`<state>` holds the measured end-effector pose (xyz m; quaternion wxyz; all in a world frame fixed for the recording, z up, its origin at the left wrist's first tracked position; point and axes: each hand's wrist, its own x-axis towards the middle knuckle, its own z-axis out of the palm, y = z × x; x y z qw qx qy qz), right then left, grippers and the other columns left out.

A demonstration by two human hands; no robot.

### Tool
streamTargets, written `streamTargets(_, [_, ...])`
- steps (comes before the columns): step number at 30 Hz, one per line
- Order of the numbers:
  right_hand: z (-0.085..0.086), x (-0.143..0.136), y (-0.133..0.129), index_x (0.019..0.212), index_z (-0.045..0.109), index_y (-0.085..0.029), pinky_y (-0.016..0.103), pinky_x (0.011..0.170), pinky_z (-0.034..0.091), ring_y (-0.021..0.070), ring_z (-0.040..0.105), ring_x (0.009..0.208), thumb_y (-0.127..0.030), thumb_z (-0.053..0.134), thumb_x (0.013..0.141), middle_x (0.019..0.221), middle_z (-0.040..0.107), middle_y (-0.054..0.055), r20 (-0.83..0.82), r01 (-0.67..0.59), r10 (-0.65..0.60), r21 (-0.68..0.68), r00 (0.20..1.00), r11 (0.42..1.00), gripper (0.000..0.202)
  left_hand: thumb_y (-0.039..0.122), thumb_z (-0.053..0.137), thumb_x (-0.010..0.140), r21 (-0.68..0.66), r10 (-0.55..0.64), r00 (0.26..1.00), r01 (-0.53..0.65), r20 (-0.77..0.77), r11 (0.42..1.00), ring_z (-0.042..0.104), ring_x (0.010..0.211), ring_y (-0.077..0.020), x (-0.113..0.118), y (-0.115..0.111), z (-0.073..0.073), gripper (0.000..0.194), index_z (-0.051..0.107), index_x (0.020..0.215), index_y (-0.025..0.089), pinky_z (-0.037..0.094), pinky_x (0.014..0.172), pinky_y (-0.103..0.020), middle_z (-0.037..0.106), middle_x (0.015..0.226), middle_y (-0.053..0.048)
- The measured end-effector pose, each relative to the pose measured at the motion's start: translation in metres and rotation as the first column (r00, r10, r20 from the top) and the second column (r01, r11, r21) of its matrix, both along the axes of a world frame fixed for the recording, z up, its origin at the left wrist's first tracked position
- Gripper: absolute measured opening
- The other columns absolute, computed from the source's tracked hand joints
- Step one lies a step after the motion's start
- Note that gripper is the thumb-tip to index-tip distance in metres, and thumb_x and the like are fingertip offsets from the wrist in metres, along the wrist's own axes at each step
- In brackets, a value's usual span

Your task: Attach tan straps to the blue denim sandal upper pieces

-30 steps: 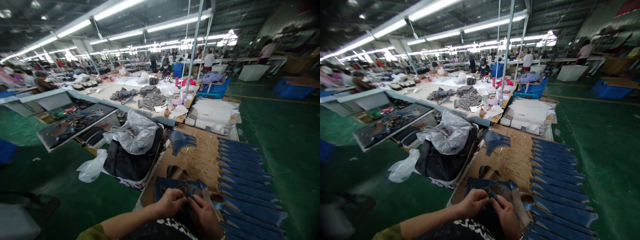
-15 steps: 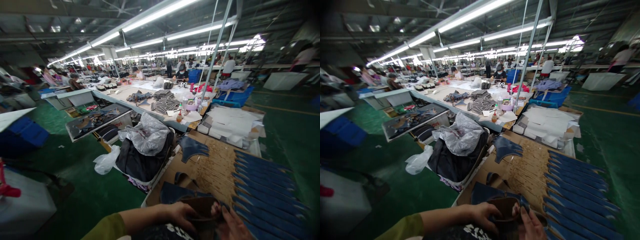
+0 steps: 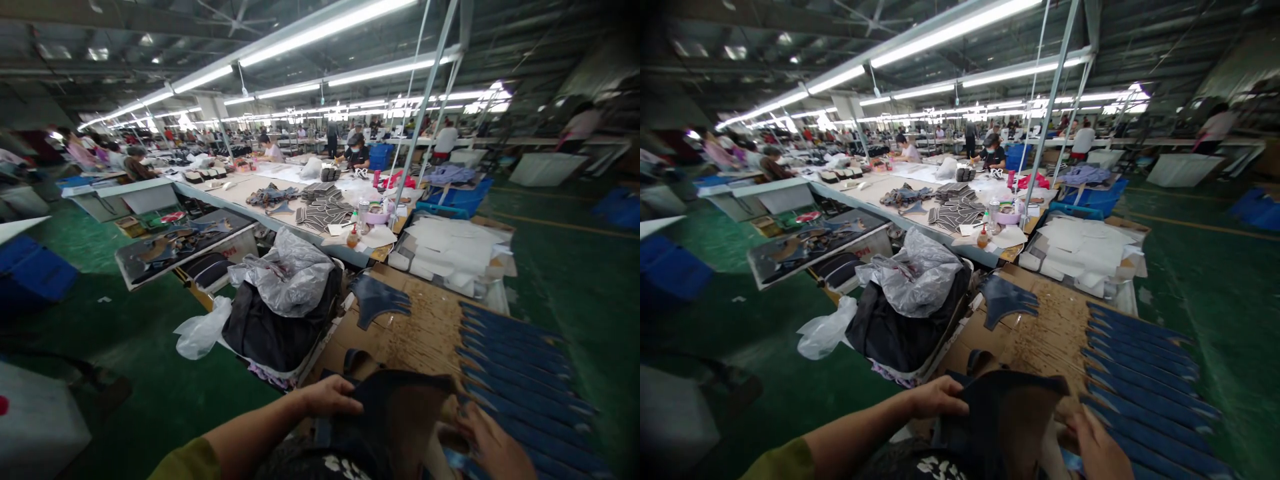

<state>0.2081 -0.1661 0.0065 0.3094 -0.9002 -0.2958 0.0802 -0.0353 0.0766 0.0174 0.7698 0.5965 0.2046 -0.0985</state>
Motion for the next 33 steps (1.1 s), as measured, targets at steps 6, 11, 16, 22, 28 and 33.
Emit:
streamTargets(6, [0.041,-0.065,0.033,0.098,0.067,-0.025,0.029,0.069,0.052,0.0223,0.066,0.081,-0.049,0.045,0.079,0.092,0.072,0.006,-0.403,-0.163,0.202,0.129,0.893,0.978,0.038,0.038,0.066,0.069,-0.43,0.375,0.926,-0.324,0.038,0.843,0.054,0.049,-0.0103,0.035,0.001,0.031,0.029,0.059,0.079,0.012,0.047,0.048,-0.023,0.06,0.063,-0.002])
streamTargets(11, [0.044,-0.123,0.08,0.096,0.068,-0.021,0.033,0.078,0.047,0.0223,0.062,0.085,-0.04,0.054,0.076,0.09,0.071,0.006,-0.436,-0.318,0.436,0.32,0.787,0.893,0.031,0.03,0.066,0.071,-0.495,0.389,0.921,-0.331,0.014,0.803,0.059,0.057,-0.0113,0.049,-0.009,0.04,0.024,0.06,0.082,0.01,0.05,0.061,-0.025,0.062,0.069,-0.004])
streamTargets(16, [0.033,-0.131,0.092,0.053,0.062,-0.018,0.026,0.059,0.041,0.0148,0.053,0.06,-0.041,0.056,0.075,0.058,0.059,0.0,-0.5,-0.201,0.376,0.369,0.78,0.908,0.033,0.04,0.06,0.076,-0.361,0.267,0.961,-0.226,0.067,0.905,0.061,0.068,-0.0162,0.047,-0.013,0.047,0.034,0.062,0.09,0.009,0.047,0.066,-0.026,0.065,0.075,-0.008])
streamTargets(22, [0.031,-0.123,0.089,0.057,0.053,-0.02,0.025,0.046,0.03,0.0099,0.037,0.046,-0.048,0.052,0.077,0.05,0.044,-0.005,-0.781,0.185,0.255,0.425,0.57,0.886,0.034,0.039,0.067,0.069,0.032,0.023,0.986,-0.029,0.163,0.999,0.058,0.082,-0.0189,0.034,-0.012,0.035,0.036,0.067,0.091,0.011,0.043,0.075,-0.026,0.067,0.084,-0.006])
streamTargets(28, [0.022,-0.134,0.096,0.053,0.045,-0.021,0.025,0.042,0.014,0.008,0.025,0.041,-0.05,0.055,0.074,0.046,0.033,-0.007,-0.859,0.35,0.206,0.395,0.469,0.849,0.037,0.034,0.069,0.065,0.081,0.216,0.968,-0.227,0.131,0.97,0.06,0.075,-0.0184,0.03,-0.022,0.016,0.03,0.069,0.085,0.012,0.045,0.071,-0.026,0.069,0.08,-0.006])
streamTargets(33, [0.019,-0.138,0.1,0.053,0.045,-0.021,0.026,0.042,0.015,0.0083,0.026,0.041,-0.05,0.055,0.073,0.045,0.034,-0.007,-0.857,0.358,0.19,0.389,0.479,0.849,0.037,0.034,0.068,0.066,0.089,0.252,0.96,-0.264,0.123,0.96,0.06,0.075,-0.018,0.029,-0.022,0.016,0.029,0.069,0.084,0.011,0.045,0.071,-0.025,0.069,0.082,-0.006])
